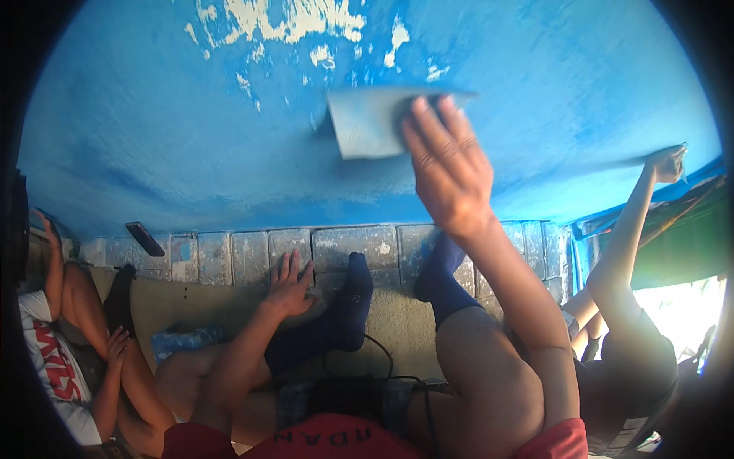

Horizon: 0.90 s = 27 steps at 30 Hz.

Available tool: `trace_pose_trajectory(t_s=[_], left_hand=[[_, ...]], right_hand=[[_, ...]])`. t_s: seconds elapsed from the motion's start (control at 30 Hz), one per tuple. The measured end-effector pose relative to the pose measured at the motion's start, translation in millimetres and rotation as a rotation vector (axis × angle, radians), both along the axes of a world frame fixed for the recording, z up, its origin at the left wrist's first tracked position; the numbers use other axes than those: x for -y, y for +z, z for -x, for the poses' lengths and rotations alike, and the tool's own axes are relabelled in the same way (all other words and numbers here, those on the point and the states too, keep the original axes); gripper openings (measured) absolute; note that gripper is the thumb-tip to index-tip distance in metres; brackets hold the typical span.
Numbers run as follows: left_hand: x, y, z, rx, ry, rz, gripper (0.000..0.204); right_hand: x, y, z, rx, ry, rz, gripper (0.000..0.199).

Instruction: The person sands a wall using sandpaper by hand.

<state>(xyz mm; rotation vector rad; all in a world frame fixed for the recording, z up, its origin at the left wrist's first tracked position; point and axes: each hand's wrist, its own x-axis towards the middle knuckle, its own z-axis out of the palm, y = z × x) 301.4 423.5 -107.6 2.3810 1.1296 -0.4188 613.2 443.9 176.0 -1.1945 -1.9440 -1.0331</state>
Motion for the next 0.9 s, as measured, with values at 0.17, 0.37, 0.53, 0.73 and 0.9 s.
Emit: trace_pose_trajectory(t_s=[0.17,0.37,0.53,0.73,0.9], left_hand=[[-0.9,4.8,-3.2,-0.057,0.008,0.058,0.093],[-1.4,2.5,-1.7,-0.037,0.003,0.029,0.094],[-3.9,-0.9,-2.8,-0.057,0.01,0.075,0.093],[-3.6,-4.7,-3.1,-0.035,-0.002,0.017,0.096],[0.4,-0.5,0.3,0.011,0.007,-0.004,0.094]], right_hand=[[1.6,-34.9,0.1,0.185,0.129,0.225,0.043],[-4.8,5.9,4.8,-0.045,0.023,-0.055,0.041],[-4.7,-16.7,-4.1,0.149,0.108,0.093,0.043],[-4.6,-24.3,-7.9,0.157,0.129,0.161,0.035],[-3.5,13.9,0.7,0.035,0.02,-0.094,0.039]])
